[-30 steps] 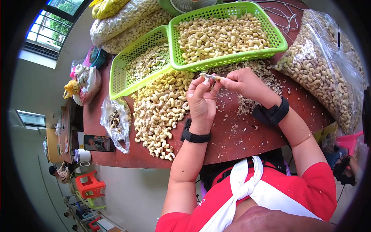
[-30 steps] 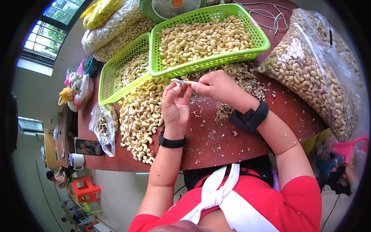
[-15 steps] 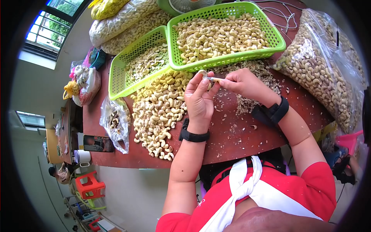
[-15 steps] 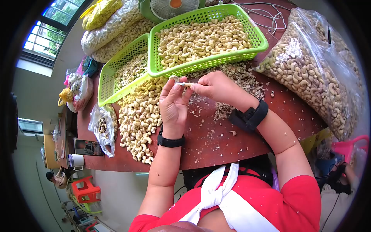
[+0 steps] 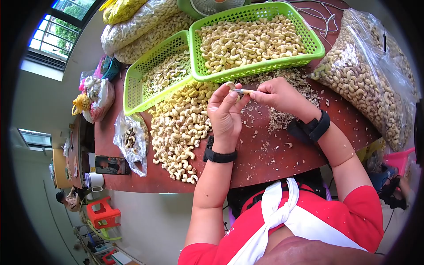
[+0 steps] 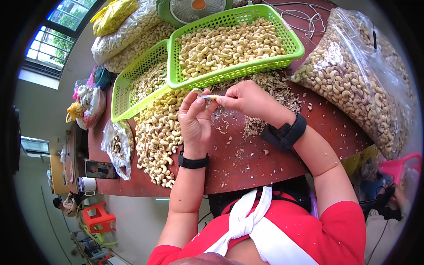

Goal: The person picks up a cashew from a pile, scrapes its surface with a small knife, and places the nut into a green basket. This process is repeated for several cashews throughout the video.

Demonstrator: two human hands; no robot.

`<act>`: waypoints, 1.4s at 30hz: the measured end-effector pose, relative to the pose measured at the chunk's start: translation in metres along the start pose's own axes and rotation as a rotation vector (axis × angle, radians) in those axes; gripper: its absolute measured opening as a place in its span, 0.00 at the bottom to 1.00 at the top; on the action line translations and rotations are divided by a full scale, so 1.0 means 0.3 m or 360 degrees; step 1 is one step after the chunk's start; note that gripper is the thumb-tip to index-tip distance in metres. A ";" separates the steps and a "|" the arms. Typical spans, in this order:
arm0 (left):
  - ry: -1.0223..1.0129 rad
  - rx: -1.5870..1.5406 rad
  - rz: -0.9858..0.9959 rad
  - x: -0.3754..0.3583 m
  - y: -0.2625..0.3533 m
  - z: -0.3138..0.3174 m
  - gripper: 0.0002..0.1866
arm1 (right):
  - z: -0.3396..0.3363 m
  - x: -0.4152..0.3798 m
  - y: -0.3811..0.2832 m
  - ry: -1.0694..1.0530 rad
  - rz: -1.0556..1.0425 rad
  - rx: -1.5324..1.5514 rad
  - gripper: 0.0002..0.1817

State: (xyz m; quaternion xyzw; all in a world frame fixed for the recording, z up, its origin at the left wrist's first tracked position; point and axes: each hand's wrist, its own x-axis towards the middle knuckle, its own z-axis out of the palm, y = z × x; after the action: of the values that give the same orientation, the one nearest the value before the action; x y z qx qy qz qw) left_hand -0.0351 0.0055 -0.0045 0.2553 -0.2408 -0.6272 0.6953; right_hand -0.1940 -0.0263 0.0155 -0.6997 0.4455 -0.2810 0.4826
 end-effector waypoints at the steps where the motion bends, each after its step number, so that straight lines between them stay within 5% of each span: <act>1: -0.0002 0.0002 -0.0002 -0.001 -0.002 0.001 0.11 | 0.000 -0.001 -0.002 0.0004 -0.0003 -0.0020 0.19; 42: 0.0019 -0.0190 0.0020 -0.006 -0.013 -0.004 0.13 | 0.004 0.005 -0.016 -0.0026 -0.0038 0.0093 0.20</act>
State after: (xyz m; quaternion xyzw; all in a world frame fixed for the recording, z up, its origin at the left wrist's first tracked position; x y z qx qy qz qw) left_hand -0.0373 0.0070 -0.0079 0.2156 -0.2003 -0.6346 0.7146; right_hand -0.1907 -0.0265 0.0194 -0.6930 0.4247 -0.2939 0.5030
